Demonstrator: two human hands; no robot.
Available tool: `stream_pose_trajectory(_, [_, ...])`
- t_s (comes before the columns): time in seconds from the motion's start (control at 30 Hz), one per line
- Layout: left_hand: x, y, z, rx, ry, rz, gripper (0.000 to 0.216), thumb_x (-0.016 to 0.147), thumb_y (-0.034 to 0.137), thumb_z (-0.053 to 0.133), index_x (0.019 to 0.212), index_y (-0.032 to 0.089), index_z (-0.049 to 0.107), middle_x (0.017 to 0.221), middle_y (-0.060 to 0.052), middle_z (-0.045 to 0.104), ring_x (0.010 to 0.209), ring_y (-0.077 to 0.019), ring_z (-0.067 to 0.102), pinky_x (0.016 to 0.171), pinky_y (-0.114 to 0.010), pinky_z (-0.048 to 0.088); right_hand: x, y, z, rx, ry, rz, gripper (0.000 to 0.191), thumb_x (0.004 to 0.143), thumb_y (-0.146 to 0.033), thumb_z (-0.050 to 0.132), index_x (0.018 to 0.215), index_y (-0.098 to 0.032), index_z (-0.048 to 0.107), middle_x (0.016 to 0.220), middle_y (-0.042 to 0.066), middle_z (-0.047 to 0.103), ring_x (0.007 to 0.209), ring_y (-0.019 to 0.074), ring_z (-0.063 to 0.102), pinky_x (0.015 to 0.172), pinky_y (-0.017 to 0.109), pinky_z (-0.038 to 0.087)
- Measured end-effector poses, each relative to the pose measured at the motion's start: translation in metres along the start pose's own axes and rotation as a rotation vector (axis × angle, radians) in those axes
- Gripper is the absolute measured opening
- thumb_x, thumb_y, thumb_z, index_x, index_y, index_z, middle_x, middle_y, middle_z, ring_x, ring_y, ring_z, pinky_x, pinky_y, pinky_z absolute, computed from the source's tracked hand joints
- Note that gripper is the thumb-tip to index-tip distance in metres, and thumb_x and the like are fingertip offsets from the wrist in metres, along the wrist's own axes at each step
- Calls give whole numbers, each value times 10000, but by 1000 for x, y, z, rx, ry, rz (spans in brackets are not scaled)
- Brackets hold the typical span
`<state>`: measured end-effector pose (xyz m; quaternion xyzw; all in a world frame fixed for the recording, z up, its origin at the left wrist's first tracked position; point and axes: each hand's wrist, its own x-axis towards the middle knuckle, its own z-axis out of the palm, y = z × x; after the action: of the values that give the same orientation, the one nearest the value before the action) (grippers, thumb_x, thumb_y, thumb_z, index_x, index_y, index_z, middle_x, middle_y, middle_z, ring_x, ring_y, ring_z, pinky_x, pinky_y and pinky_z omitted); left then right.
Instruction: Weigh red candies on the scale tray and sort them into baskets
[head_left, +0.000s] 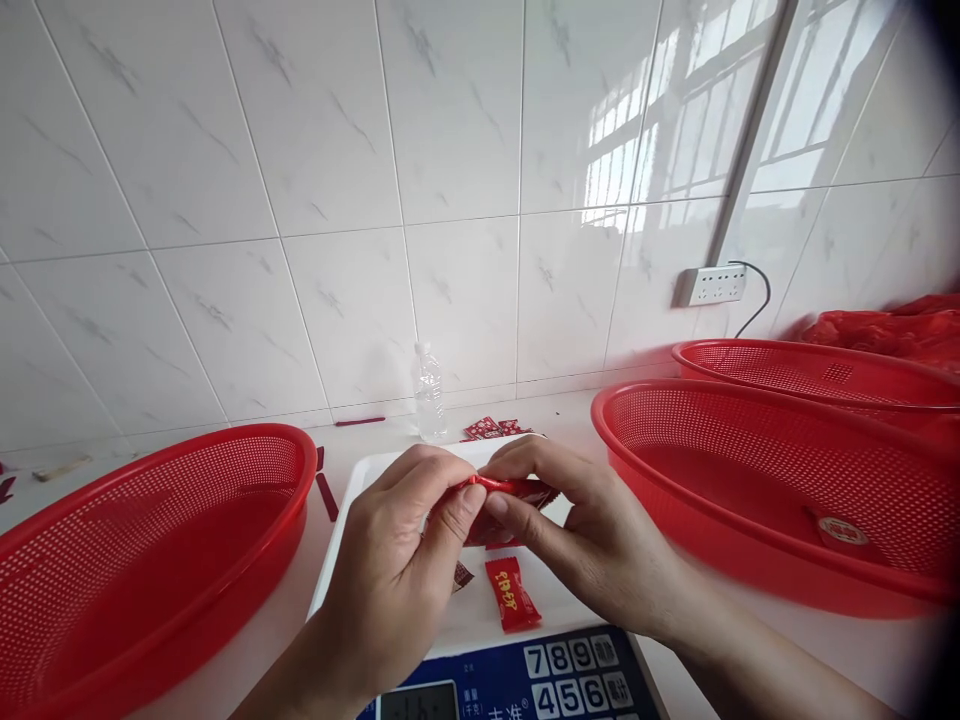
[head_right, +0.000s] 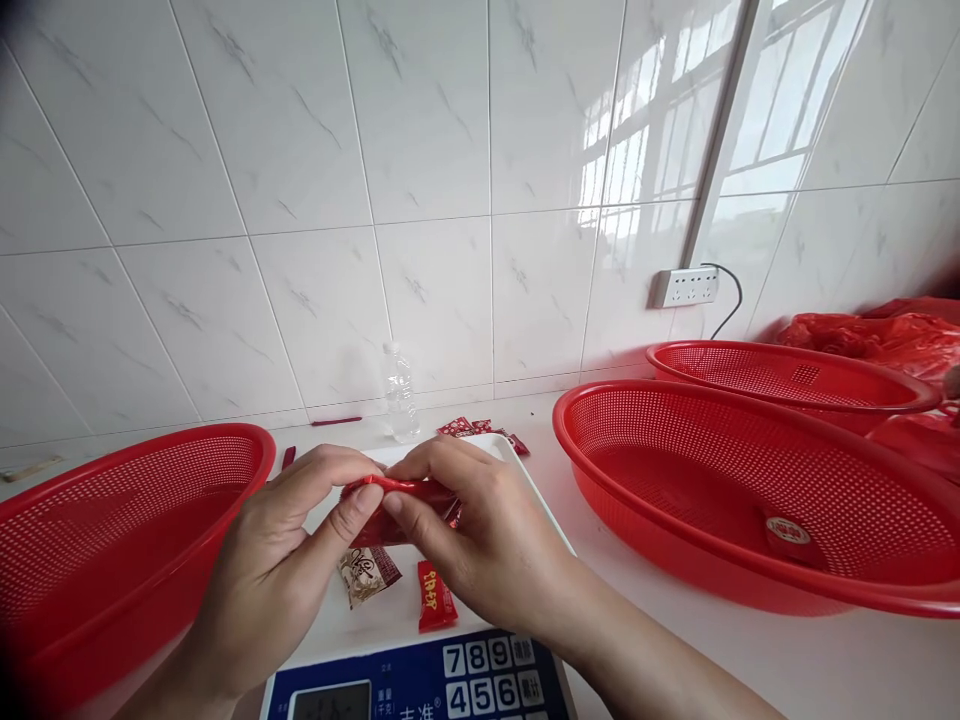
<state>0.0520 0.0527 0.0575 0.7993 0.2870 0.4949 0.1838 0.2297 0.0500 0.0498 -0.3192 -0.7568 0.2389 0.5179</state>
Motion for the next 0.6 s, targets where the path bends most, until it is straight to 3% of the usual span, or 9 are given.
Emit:
stream_pose_trajectory(0.17, [-1, 1, 4, -124, -53, -178, 124, 997, 316, 509, 947, 253, 604, 866, 29, 681, 776, -104, 662, 658, -169, 559, 0, 4, 3, 35, 75, 10, 190, 937, -293, 607, 784, -181, 612, 744, 26, 645, 663, 144, 642, 586, 269, 559])
stream_pose_trajectory(0.27, [0, 0, 5, -193, -37, -266, 236, 954, 395, 584, 1167, 303, 545, 1063, -1, 701, 1032, -168, 670, 753, -223, 591, 1, 6, 3, 239, 122, 93, 204, 922, -356, 639, 825, -184, 584, 709, 16, 656, 621, 152, 670, 555, 282, 589])
stream_pose_trajectory(0.33, [1, -1, 4, -190, -43, -312, 300, 936, 415, 605, 1205, 299, 539, 1145, -24, 690, 1123, -203, 641, 812, -270, 594, 3, 7, 2, 369, 142, 141, 244, 917, -412, 649, 861, -187, 574, 694, 9, 671, 594, 148, 677, 557, 289, 605])
stream_pose_trajectory(0.47, [4, -2, 0, -152, -53, -302, 203, 967, 405, 547, 1080, 262, 635, 1032, -20, 717, 958, -188, 681, 826, -303, 583, 5, 6, 1, 427, 142, 137, 264, 905, -441, 666, 915, -187, 596, 749, 16, 695, 643, 141, 691, 628, 285, 610])
stream_pose_trajectory(0.6, [5, 0, -1, -79, -30, -270, 127, 956, 346, 570, 1011, 273, 659, 927, 25, 705, 724, -120, 654, 709, -244, 577, 5, 3, 0, 245, 111, 97, 256, 890, -374, 688, 1061, -191, 636, 907, 62, 718, 792, 174, 695, 674, 301, 603])
